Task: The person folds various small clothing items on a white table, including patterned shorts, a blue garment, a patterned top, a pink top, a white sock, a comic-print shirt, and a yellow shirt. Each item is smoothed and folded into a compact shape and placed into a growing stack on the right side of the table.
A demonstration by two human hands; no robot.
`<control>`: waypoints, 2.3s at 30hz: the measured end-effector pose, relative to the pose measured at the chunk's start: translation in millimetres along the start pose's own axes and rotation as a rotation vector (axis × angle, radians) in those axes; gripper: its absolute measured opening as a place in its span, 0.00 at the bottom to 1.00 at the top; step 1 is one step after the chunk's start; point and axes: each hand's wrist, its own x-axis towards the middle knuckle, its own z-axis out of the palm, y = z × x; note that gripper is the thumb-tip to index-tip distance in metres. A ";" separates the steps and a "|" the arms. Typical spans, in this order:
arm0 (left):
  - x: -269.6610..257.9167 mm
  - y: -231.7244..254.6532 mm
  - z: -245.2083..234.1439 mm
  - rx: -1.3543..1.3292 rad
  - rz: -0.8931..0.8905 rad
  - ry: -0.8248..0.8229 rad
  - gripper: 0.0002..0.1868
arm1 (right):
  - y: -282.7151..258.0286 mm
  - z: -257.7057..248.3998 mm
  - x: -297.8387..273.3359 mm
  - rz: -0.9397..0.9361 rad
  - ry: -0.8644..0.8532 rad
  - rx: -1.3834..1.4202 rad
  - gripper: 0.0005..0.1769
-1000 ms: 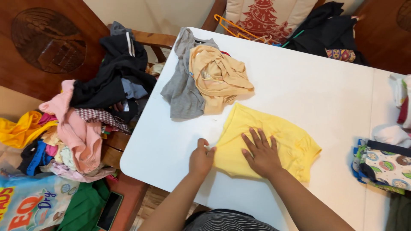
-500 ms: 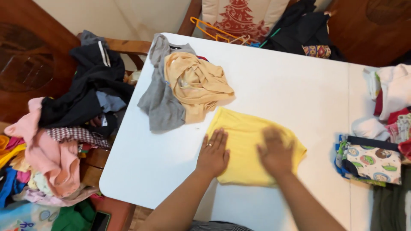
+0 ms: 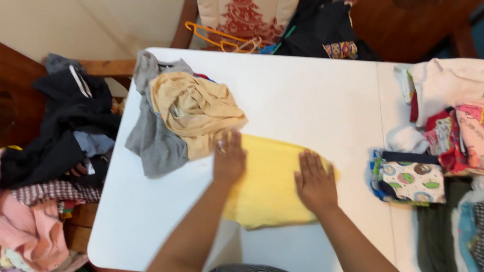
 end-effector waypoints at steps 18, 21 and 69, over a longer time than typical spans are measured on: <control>61.3 -46.6 -203.1 -0.889 0.247 0.110 0.16 | 70.5 -156.5 -25.7 0.036 0.381 0.773 0.14; 29.3 -43.0 -238.8 -0.849 0.308 0.214 0.17 | 63.0 -185.4 -33.1 -0.116 0.632 0.523 0.19; -25.0 17.6 -104.7 -0.703 0.136 0.176 0.12 | -77.6 -25.9 23.9 -0.143 0.128 0.234 0.36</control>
